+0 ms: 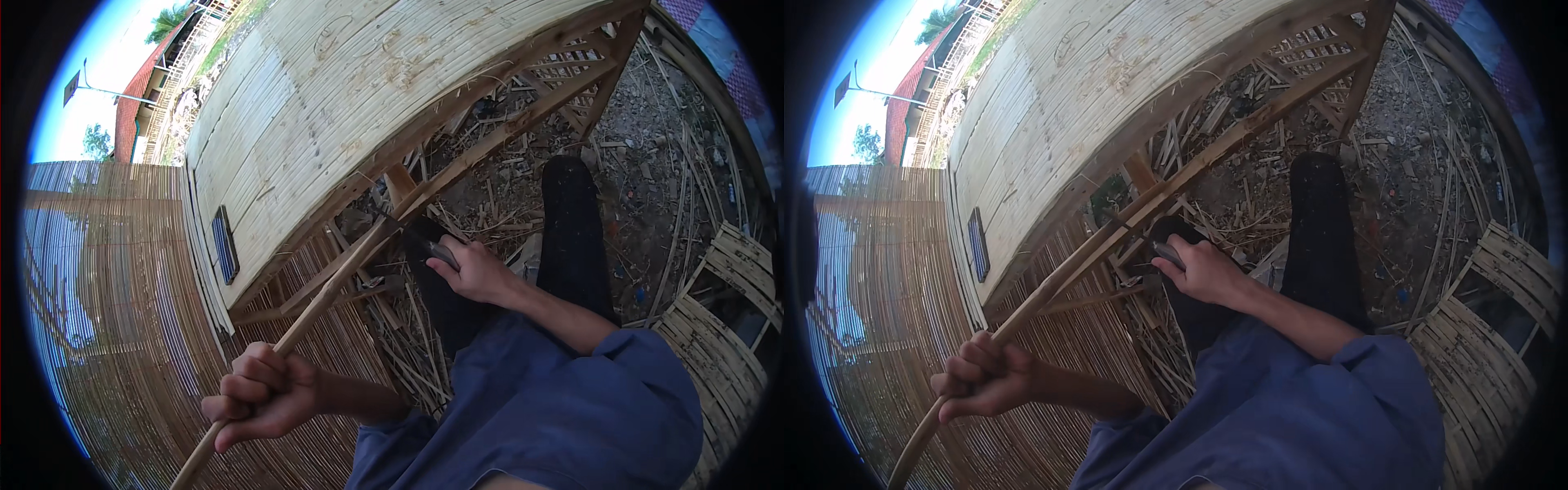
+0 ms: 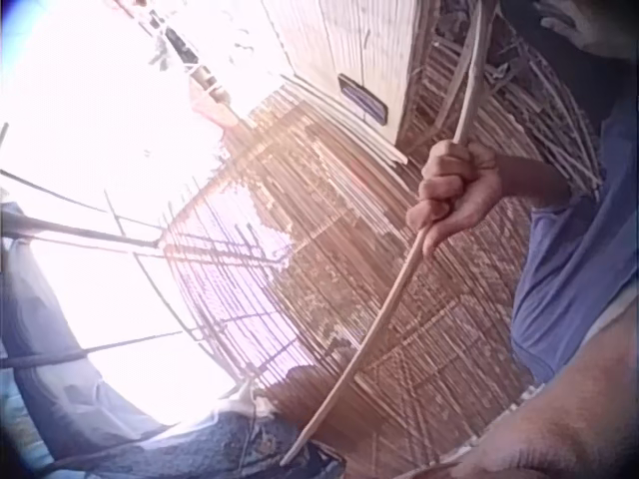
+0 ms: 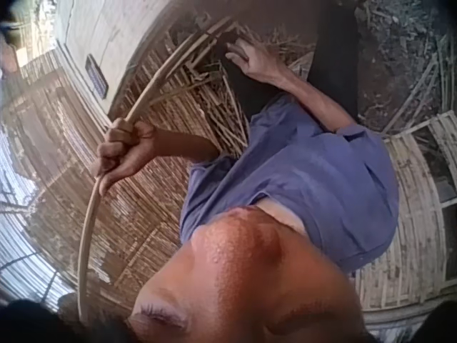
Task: The person holds a bamboo stick and uses a knife to shave down one end of it.
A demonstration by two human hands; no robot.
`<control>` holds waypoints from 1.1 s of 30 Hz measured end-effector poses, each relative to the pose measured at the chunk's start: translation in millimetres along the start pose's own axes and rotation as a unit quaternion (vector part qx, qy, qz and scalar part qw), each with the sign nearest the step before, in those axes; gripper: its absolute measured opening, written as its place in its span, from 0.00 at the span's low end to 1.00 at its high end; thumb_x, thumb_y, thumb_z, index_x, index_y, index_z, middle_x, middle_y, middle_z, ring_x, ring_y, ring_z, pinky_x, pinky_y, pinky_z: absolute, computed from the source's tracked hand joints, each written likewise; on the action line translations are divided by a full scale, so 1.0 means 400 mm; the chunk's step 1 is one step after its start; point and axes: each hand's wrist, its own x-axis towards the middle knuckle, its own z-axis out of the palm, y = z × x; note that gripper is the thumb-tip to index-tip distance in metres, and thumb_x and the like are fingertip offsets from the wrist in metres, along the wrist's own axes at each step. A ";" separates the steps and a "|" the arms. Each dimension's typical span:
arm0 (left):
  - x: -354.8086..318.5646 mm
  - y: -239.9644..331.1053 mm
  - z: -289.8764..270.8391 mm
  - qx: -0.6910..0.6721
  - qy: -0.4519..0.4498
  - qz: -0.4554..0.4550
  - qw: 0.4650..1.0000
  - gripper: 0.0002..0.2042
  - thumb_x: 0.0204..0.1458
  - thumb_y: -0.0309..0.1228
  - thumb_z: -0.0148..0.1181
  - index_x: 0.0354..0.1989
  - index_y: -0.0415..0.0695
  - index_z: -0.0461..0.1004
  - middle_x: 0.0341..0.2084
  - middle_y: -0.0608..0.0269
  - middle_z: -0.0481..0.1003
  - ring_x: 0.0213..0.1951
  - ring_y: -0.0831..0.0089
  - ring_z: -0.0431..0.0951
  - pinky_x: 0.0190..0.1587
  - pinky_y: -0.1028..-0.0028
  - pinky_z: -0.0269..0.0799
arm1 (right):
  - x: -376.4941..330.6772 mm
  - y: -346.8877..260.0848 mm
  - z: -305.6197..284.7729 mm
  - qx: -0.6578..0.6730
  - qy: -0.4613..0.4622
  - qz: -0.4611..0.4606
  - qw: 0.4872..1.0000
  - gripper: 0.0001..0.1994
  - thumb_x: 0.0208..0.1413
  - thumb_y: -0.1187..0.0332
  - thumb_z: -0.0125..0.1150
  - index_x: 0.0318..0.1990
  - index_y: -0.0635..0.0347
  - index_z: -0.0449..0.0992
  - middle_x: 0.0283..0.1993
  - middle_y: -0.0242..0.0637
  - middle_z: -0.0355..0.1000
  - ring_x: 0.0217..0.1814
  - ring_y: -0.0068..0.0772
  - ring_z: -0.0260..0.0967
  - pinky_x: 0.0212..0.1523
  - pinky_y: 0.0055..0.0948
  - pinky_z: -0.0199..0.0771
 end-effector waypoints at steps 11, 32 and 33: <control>-0.007 -0.004 0.032 -0.050 -0.048 0.005 0.998 0.23 0.55 0.53 0.36 0.16 0.49 0.50 0.05 0.74 0.49 0.06 0.89 0.43 0.06 0.87 0.39 | 0.021 -0.153 0.022 0.056 -0.023 -0.119 0.991 0.16 0.52 0.57 0.54 0.30 0.62 0.62 0.15 0.43 0.65 0.20 0.50 0.68 0.19 0.38 0.66; 0.025 -0.035 0.015 0.023 0.032 -0.005 0.999 0.23 0.55 0.54 0.31 0.17 0.49 0.49 0.06 0.74 0.47 0.07 0.88 0.42 0.07 0.85 0.38 | 0.008 -0.185 -0.028 0.002 -0.086 -0.086 0.993 0.18 0.53 0.53 0.49 0.30 0.61 0.61 0.17 0.45 0.69 0.25 0.49 0.71 0.22 0.42 0.71; 0.033 -0.032 0.005 0.031 0.031 -0.006 0.999 0.23 0.55 0.54 0.32 0.17 0.50 0.49 0.06 0.74 0.47 0.07 0.88 0.42 0.07 0.85 0.38 | 0.009 -0.185 -0.027 0.005 -0.086 -0.085 0.993 0.18 0.53 0.53 0.49 0.30 0.61 0.61 0.17 0.45 0.69 0.25 0.49 0.71 0.22 0.42 0.71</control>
